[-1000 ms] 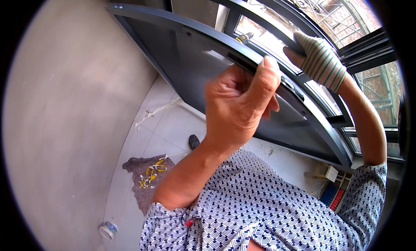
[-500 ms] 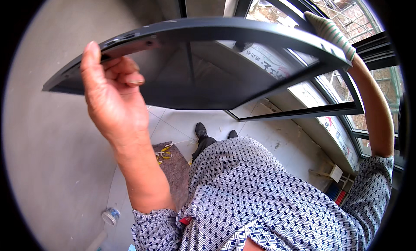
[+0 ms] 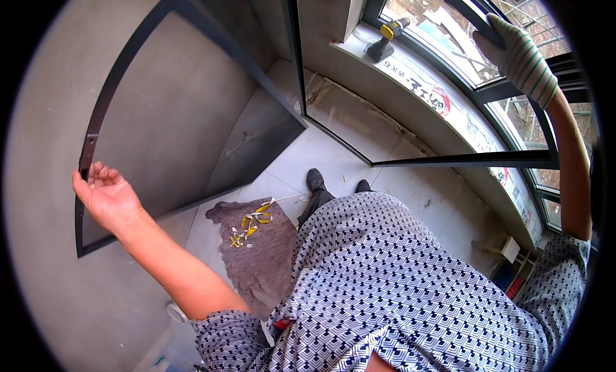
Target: The person removes yellow protective film from the edges of a window screen frame. They peel the film off by hand, working along the perimeter of the frame to expose the grey surface underneath.
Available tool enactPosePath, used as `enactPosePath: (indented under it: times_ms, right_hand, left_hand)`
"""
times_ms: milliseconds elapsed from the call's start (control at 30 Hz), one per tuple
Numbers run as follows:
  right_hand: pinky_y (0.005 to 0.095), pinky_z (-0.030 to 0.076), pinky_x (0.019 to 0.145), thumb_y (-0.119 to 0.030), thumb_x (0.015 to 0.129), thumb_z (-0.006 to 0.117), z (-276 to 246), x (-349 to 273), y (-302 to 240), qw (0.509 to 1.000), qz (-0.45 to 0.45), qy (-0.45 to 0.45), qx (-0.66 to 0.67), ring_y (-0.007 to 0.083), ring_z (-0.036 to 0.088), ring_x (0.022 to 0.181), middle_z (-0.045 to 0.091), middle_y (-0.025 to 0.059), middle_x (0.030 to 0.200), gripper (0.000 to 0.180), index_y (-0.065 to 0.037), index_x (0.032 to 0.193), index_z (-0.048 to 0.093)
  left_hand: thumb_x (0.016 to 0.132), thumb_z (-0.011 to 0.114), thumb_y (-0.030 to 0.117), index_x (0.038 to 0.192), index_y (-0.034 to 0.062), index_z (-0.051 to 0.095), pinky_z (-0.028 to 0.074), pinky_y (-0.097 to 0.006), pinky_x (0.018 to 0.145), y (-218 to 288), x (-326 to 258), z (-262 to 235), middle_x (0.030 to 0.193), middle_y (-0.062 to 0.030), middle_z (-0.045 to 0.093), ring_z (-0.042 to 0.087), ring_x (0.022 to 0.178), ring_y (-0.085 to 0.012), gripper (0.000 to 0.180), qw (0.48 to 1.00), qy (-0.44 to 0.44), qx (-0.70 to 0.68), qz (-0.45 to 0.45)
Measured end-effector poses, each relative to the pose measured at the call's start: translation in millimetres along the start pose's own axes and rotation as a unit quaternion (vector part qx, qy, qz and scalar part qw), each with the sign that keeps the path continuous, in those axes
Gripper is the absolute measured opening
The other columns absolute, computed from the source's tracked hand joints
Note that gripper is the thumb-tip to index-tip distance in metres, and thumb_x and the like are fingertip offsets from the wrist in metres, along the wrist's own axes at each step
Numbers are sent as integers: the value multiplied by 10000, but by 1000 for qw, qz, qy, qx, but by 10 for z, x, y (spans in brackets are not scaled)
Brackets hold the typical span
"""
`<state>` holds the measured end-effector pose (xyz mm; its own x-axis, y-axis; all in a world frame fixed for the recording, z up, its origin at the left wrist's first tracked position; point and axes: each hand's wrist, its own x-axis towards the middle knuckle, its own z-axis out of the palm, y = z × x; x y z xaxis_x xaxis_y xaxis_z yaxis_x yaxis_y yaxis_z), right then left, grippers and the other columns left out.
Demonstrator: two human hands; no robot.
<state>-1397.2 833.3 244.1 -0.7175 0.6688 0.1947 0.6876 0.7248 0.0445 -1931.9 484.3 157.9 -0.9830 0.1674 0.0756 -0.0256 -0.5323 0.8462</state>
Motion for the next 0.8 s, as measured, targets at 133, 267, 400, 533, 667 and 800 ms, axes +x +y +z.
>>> enactPosePath:
  times_ms: [133, 267, 400, 533, 667, 800]
  right_hand:
    - [264, 548, 641, -197, 1016, 690, -52, -125, 73, 996, 90, -13, 21, 103, 676, 718, 687, 35, 810, 227, -31, 1168, 666]
    - [267, 617, 697, -269, 979, 737, -100, -211, 97, 1000, 16, 20, 9, 142, 719, 722, 727, 79, 832, 307, -39, 1175, 689]
    - [270, 633, 786, -278, 980, 733, -127, -323, 114, 998, 66, 16, 5, 163, 759, 838, 755, 105, 910, 350, -36, 1226, 679]
    - [273, 625, 783, -281, 993, 716, -165, -407, 137, 995, 97, 9, -9, 163, 753, 839, 745, 113, 922, 378, -24, 1263, 654]
    - [278, 594, 695, -265, 1010, 694, -192, -463, 132, 992, 119, -35, -30, 156, 715, 753, 719, 108, 892, 365, -8, 1263, 638]
    - [286, 568, 644, -235, 1010, 686, -167, -533, 126, 993, 116, 2, 5, 151, 680, 692, 703, 108, 866, 324, -3, 1231, 637]
  left_hand:
    - [1004, 665, 311, 1086, -57, 576, 472, -268, 671, 35, 341, -271, 936, -103, 646, 563, 765, -152, 388, 998, 61, 23, 25]
    - [1031, 618, 316, 1100, -69, 560, 497, -289, 719, 25, 599, -456, 944, -114, 654, 583, 800, -152, 395, 994, 98, 45, 34]
    - [1031, 611, 344, 1092, -83, 558, 497, -282, 721, 30, 849, -646, 952, -113, 654, 579, 792, -147, 434, 990, 119, 65, 40]
    - [1048, 566, 374, 1065, -72, 563, 501, -277, 706, 58, 1128, -865, 941, -114, 655, 571, 754, -147, 446, 990, 126, 63, 32]
    - [1052, 552, 374, 1039, -70, 569, 504, -264, 670, 130, 1383, -1081, 937, -116, 656, 572, 735, -146, 445, 988, 142, 50, 26]
    - [1054, 542, 392, 1046, -68, 569, 518, -258, 647, 214, 1583, -1251, 936, -119, 655, 575, 722, -155, 461, 992, 120, 35, 15]
